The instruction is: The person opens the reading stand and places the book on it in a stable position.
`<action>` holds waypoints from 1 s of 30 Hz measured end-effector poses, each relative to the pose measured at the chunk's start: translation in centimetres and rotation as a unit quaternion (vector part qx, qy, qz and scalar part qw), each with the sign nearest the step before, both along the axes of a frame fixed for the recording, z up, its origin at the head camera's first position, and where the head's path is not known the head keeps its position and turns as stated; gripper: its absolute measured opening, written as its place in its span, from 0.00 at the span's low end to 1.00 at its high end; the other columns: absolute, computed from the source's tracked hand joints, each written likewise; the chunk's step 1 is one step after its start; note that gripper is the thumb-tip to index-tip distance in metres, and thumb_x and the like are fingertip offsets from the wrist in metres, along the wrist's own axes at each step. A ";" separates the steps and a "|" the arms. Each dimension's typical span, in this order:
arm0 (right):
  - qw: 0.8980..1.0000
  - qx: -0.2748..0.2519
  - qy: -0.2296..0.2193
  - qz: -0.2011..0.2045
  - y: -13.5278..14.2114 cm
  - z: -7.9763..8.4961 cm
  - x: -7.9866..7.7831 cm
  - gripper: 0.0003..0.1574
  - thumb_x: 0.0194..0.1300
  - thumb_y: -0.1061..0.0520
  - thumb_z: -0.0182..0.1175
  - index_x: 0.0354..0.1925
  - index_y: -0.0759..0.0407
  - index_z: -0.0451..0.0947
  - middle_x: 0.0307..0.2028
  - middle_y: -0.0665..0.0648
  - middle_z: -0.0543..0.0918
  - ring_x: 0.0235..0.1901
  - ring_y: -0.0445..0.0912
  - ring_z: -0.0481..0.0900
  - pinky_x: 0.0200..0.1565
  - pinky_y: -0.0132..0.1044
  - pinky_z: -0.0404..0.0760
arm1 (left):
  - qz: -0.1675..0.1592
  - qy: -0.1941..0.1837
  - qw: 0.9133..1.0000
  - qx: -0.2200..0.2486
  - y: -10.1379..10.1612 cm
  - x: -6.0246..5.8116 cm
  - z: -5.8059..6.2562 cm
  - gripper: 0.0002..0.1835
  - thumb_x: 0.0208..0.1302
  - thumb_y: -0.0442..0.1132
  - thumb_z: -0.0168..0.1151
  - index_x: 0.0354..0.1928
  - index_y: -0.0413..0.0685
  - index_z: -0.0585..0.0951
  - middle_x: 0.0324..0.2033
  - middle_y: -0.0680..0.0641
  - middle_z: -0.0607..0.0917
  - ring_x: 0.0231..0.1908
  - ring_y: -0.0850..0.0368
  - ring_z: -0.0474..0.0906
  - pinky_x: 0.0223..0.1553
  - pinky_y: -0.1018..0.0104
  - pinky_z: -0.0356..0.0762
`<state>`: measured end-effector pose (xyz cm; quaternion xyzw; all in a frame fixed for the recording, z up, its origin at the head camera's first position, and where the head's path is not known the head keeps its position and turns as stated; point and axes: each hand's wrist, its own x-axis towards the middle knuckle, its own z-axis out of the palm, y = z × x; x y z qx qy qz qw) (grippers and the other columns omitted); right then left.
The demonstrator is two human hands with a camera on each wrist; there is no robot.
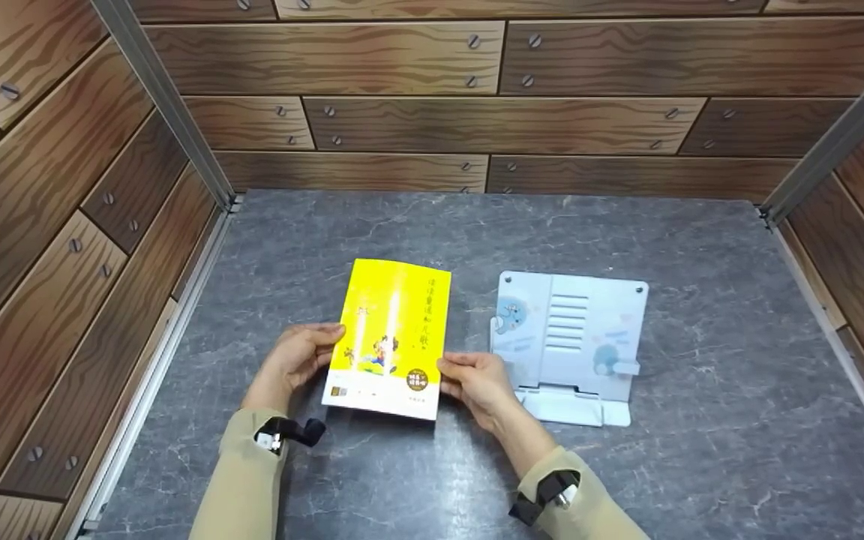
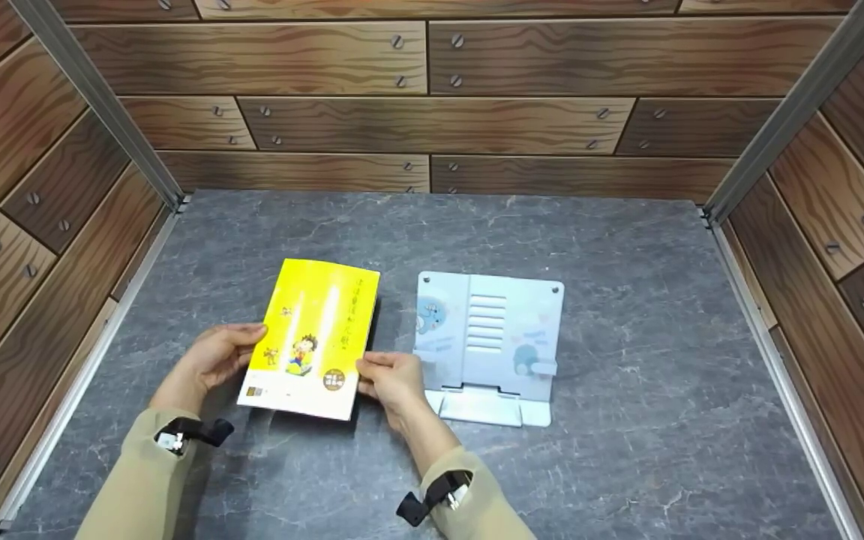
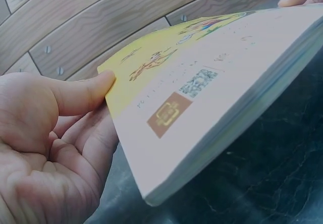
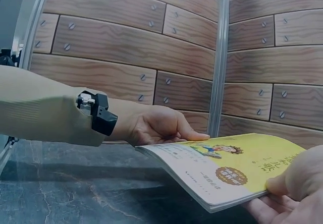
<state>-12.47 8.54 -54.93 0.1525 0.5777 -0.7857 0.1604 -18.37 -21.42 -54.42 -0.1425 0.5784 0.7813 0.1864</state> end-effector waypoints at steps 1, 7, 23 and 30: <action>1.000 -0.002 0.003 0.002 0.0 0.1 0.0 0.20 0.74 0.70 0.62 0.60 0.81 0.76 0.48 0.70 0.86 0.41 0.50 0.89 0.44 0.39 0.90 | -0.001 0.004 1.000 -0.004 0.0 0.0 0.2 0.19 0.74 0.28 0.64 0.62 0.22 0.79 0.43 0.36 0.90 0.41 0.49 0.91 0.44 0.60 0.90; 1.000 -0.009 0.022 0.015 0.4 1.2 -0.3 0.17 0.74 0.70 0.63 0.56 0.82 0.78 0.45 0.68 0.88 0.39 0.50 0.89 0.42 0.38 0.91 | -0.003 0.027 0.999 -0.021 0.0 0.0 1.0 0.17 0.74 0.28 0.64 0.59 0.23 0.81 0.43 0.37 0.91 0.40 0.51 0.91 0.43 0.61 0.90; 0.996 -0.019 0.058 0.058 1.6 3.1 -1.1 0.20 0.71 0.70 0.65 0.58 0.81 0.79 0.46 0.69 0.89 0.37 0.49 0.90 0.38 0.36 0.90 | -0.001 0.046 0.999 -0.029 0.2 0.1 2.7 0.15 0.72 0.27 0.66 0.56 0.23 0.83 0.42 0.36 0.91 0.39 0.50 0.91 0.41 0.62 0.90; 0.995 -0.035 0.062 0.070 2.3 4.1 -1.5 0.17 0.72 0.69 0.65 0.55 0.80 0.81 0.46 0.69 0.89 0.38 0.50 0.91 0.39 0.37 0.91 | -0.010 0.065 0.997 -0.042 0.5 0.1 3.8 0.14 0.72 0.28 0.65 0.55 0.24 0.84 0.42 0.38 0.91 0.38 0.51 0.91 0.39 0.65 0.90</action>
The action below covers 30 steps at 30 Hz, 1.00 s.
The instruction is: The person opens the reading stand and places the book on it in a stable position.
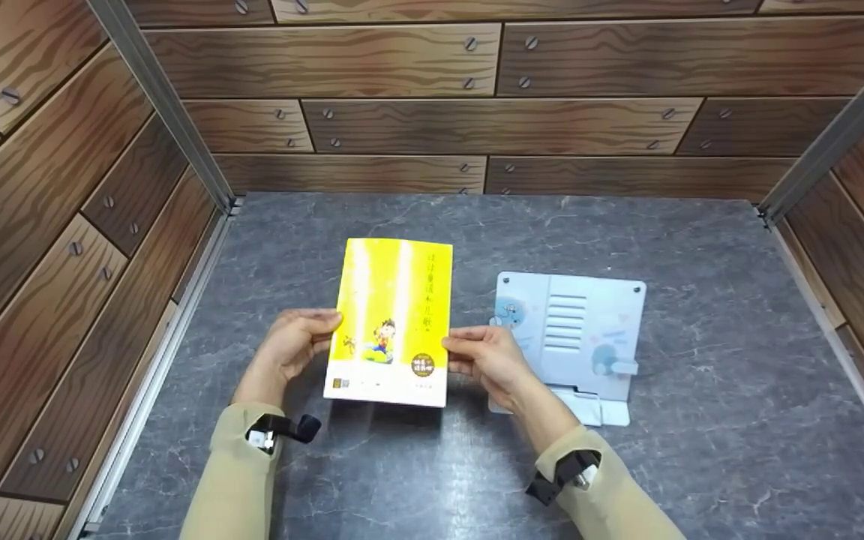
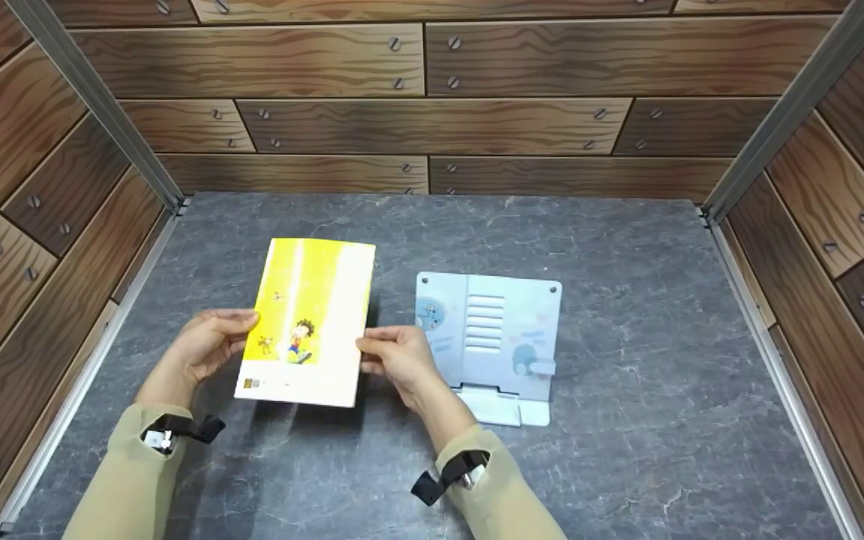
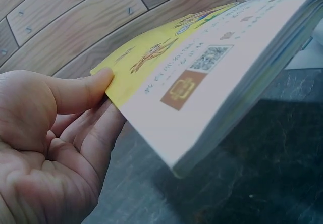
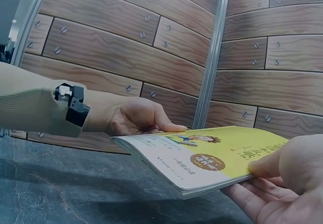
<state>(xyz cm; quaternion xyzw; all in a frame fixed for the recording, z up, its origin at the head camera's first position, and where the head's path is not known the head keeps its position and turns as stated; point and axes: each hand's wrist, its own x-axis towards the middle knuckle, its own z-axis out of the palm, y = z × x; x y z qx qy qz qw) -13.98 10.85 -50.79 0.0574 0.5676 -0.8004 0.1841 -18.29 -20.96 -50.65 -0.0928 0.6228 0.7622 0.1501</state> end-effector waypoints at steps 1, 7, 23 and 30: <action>1.000 -0.002 0.001 0.002 0.1 0.2 -0.1 0.17 0.72 0.69 0.65 0.55 0.79 0.81 0.46 0.69 0.89 0.38 0.50 0.91 0.40 0.38 0.91 | 0.000 0.002 1.000 -0.001 0.1 0.0 0.2 0.14 0.72 0.27 0.65 0.54 0.24 0.85 0.41 0.38 0.91 0.38 0.51 0.91 0.39 0.65 0.90; 1.000 -0.005 0.013 0.016 1.0 1.3 -0.3 0.16 0.73 0.69 0.64 0.55 0.78 0.82 0.46 0.68 0.89 0.39 0.51 0.91 0.41 0.38 0.91 | -0.006 0.002 1.000 0.020 0.4 -0.1 1.6 0.10 0.72 0.26 0.65 0.50 0.26 0.87 0.39 0.38 0.91 0.36 0.52 0.91 0.37 0.65 0.90; 0.998 0.014 0.058 0.016 3.4 4.3 -1.5 0.20 0.69 0.71 0.67 0.57 0.78 0.82 0.46 0.67 0.90 0.39 0.49 0.91 0.42 0.38 0.91 | -0.020 0.035 0.999 0.028 2.2 -0.1 4.5 0.14 0.70 0.25 0.67 0.54 0.23 0.84 0.42 0.36 0.91 0.40 0.47 0.91 0.45 0.56 0.89; 0.995 0.041 0.083 0.025 4.7 5.8 -2.0 0.19 0.72 0.70 0.66 0.58 0.77 0.81 0.48 0.69 0.89 0.42 0.51 0.91 0.42 0.38 0.91 | -0.022 0.051 0.998 0.030 3.5 -0.2 6.0 0.14 0.68 0.23 0.69 0.54 0.24 0.85 0.43 0.35 0.91 0.41 0.45 0.91 0.45 0.54 0.89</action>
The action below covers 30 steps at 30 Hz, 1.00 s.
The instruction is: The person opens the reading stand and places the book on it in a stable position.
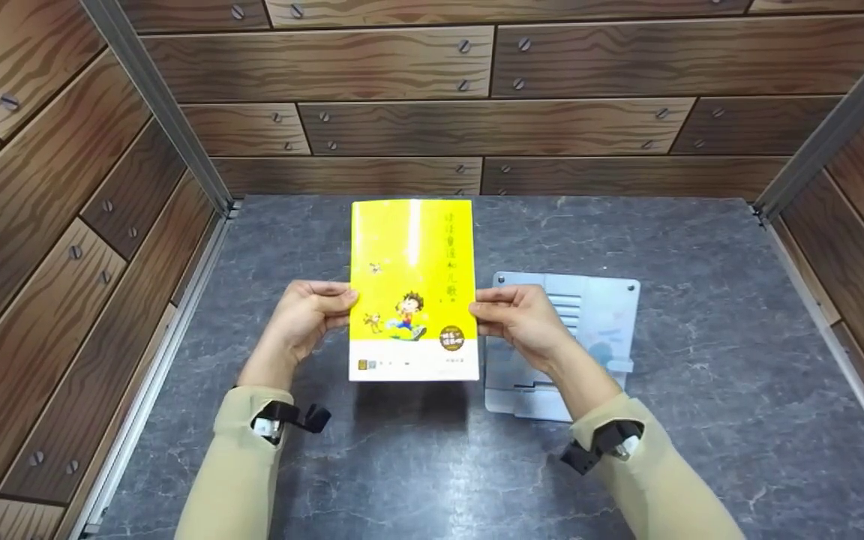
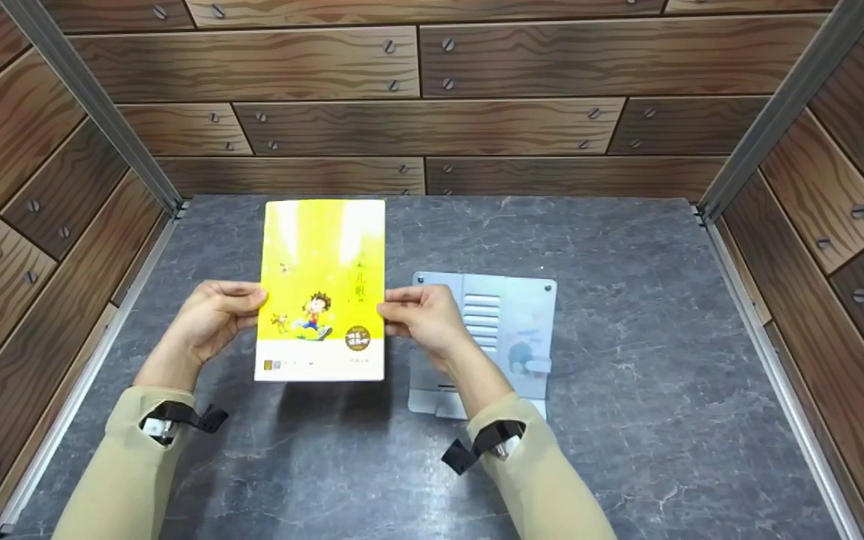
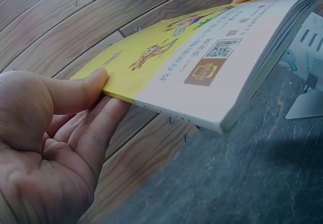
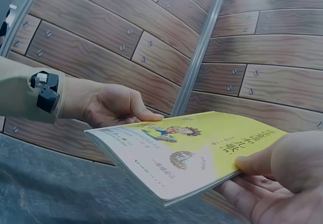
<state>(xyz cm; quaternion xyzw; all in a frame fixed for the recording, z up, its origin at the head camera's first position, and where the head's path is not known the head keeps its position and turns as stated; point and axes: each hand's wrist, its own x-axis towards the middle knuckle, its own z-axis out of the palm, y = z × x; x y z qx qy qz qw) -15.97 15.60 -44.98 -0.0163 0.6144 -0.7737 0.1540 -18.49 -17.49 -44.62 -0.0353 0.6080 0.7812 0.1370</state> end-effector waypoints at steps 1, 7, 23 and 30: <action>1.000 0.005 0.006 0.003 0.2 0.2 -0.1 0.19 0.72 0.70 0.66 0.58 0.78 0.81 0.48 0.69 0.89 0.43 0.52 0.91 0.42 0.38 0.91 | 0.000 0.003 1.000 -0.001 0.2 0.0 0.2 0.14 0.68 0.23 0.69 0.53 0.24 0.85 0.43 0.34 0.90 0.41 0.45 0.91 0.45 0.54 0.89; 0.998 0.040 0.036 0.013 1.4 1.2 -0.3 0.20 0.74 0.68 0.65 0.60 0.79 0.79 0.49 0.69 0.89 0.44 0.52 0.91 0.44 0.39 0.90 | -0.004 0.020 1.000 -0.016 1.1 -0.2 1.0 0.14 0.68 0.24 0.70 0.53 0.25 0.86 0.44 0.33 0.90 0.41 0.44 0.91 0.45 0.52 0.89; 0.994 0.098 0.056 -0.010 3.9 3.0 -0.7 0.20 0.74 0.66 0.66 0.59 0.76 0.81 0.49 0.67 0.89 0.45 0.52 0.91 0.47 0.42 0.90 | -0.019 0.046 0.999 -0.016 3.7 -1.1 2.5 0.13 0.66 0.23 0.71 0.52 0.26 0.87 0.44 0.33 0.90 0.40 0.45 0.91 0.44 0.52 0.90; 0.992 0.107 0.072 -0.010 5.1 3.5 -0.8 0.20 0.75 0.66 0.65 0.60 0.77 0.80 0.49 0.68 0.89 0.45 0.54 0.91 0.48 0.44 0.90 | -0.025 0.060 0.998 -0.021 5.1 -1.6 2.8 0.13 0.66 0.23 0.70 0.52 0.25 0.86 0.43 0.32 0.90 0.39 0.46 0.91 0.45 0.52 0.90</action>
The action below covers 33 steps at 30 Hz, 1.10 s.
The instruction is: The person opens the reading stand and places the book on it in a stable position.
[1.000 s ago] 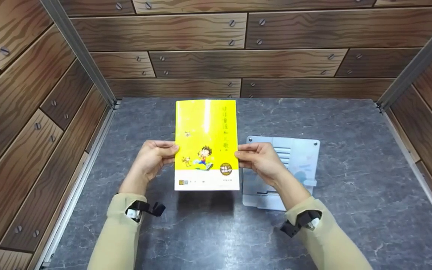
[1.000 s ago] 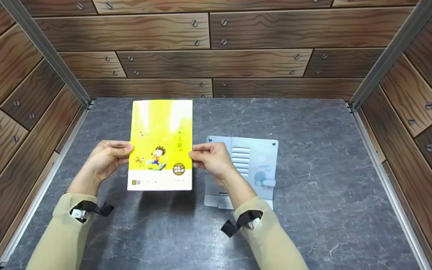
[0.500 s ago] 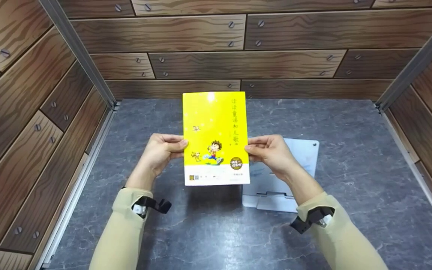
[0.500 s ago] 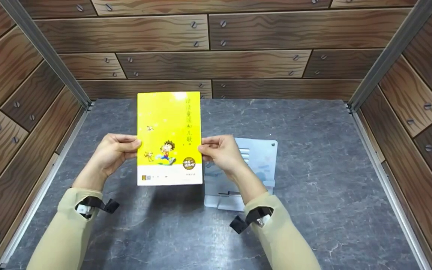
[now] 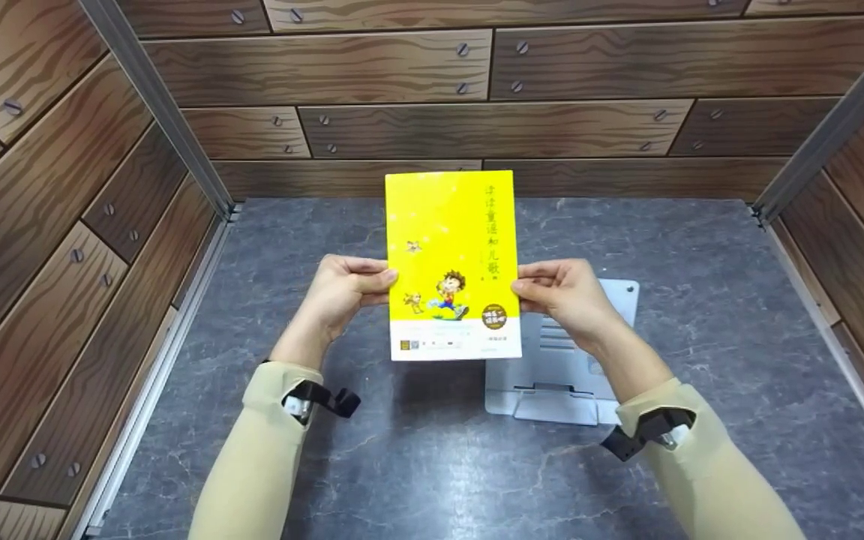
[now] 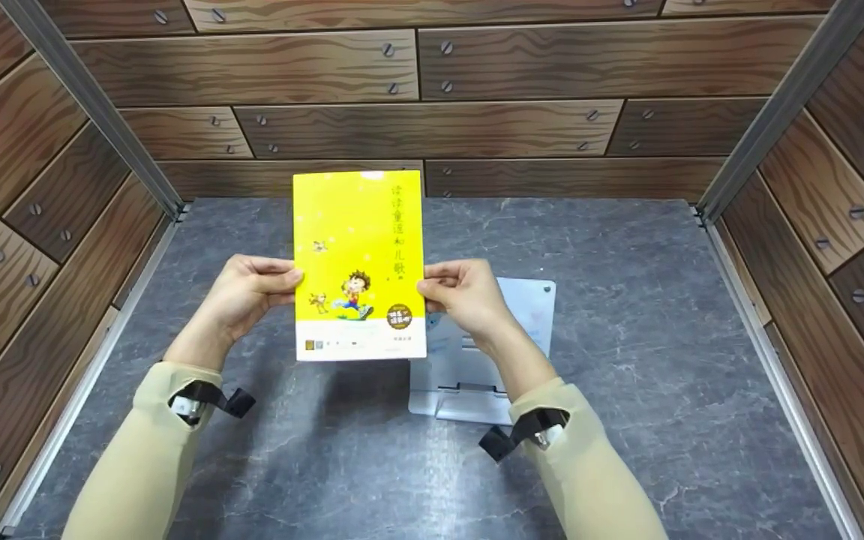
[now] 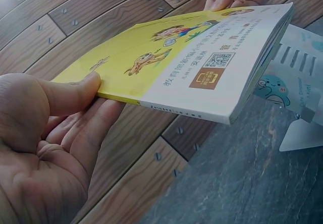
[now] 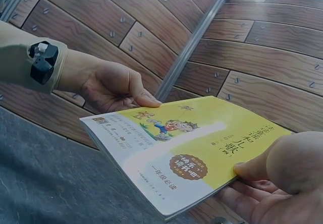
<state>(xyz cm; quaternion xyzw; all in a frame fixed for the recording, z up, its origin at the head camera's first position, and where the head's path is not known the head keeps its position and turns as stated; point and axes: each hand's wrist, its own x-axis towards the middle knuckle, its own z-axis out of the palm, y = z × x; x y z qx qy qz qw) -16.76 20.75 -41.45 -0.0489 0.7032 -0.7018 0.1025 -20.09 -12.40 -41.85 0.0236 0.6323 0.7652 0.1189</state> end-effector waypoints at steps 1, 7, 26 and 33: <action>1.000 0.004 0.002 0.000 0.2 0.0 0.0 0.20 0.75 0.66 0.64 0.60 0.77 0.80 0.49 0.68 0.89 0.45 0.54 0.91 0.49 0.45 0.90 | -0.002 0.001 1.000 -0.001 0.2 -0.1 0.0 0.13 0.67 0.23 0.70 0.52 0.25 0.86 0.43 0.32 0.90 0.39 0.46 0.91 0.45 0.52 0.90; 1.000 0.024 0.012 -0.005 1.6 -0.1 -0.1 0.20 0.77 0.65 0.63 0.61 0.76 0.79 0.49 0.68 0.89 0.46 0.55 0.90 0.50 0.46 0.89 | -0.008 0.007 1.000 -0.005 1.7 -0.4 0.0 0.13 0.67 0.24 0.70 0.52 0.26 0.87 0.43 0.33 0.90 0.40 0.46 0.91 0.46 0.52 0.90; 0.997 0.070 0.025 -0.033 4.6 0.6 -0.3 0.20 0.77 0.65 0.62 0.62 0.76 0.78 0.48 0.67 0.88 0.44 0.52 0.91 0.50 0.45 0.89 | -0.018 0.027 0.999 -0.021 5.3 -1.4 0.2 0.12 0.69 0.27 0.70 0.51 0.28 0.88 0.42 0.34 0.90 0.39 0.45 0.91 0.46 0.53 0.90; 0.996 0.077 0.035 -0.043 5.7 0.7 -0.3 0.20 0.77 0.65 0.63 0.61 0.78 0.78 0.46 0.66 0.89 0.42 0.50 0.91 0.49 0.43 0.90 | -0.024 0.032 0.999 -0.014 6.7 -1.8 0.2 0.12 0.68 0.25 0.70 0.51 0.26 0.87 0.42 0.33 0.90 0.38 0.47 0.91 0.46 0.54 0.90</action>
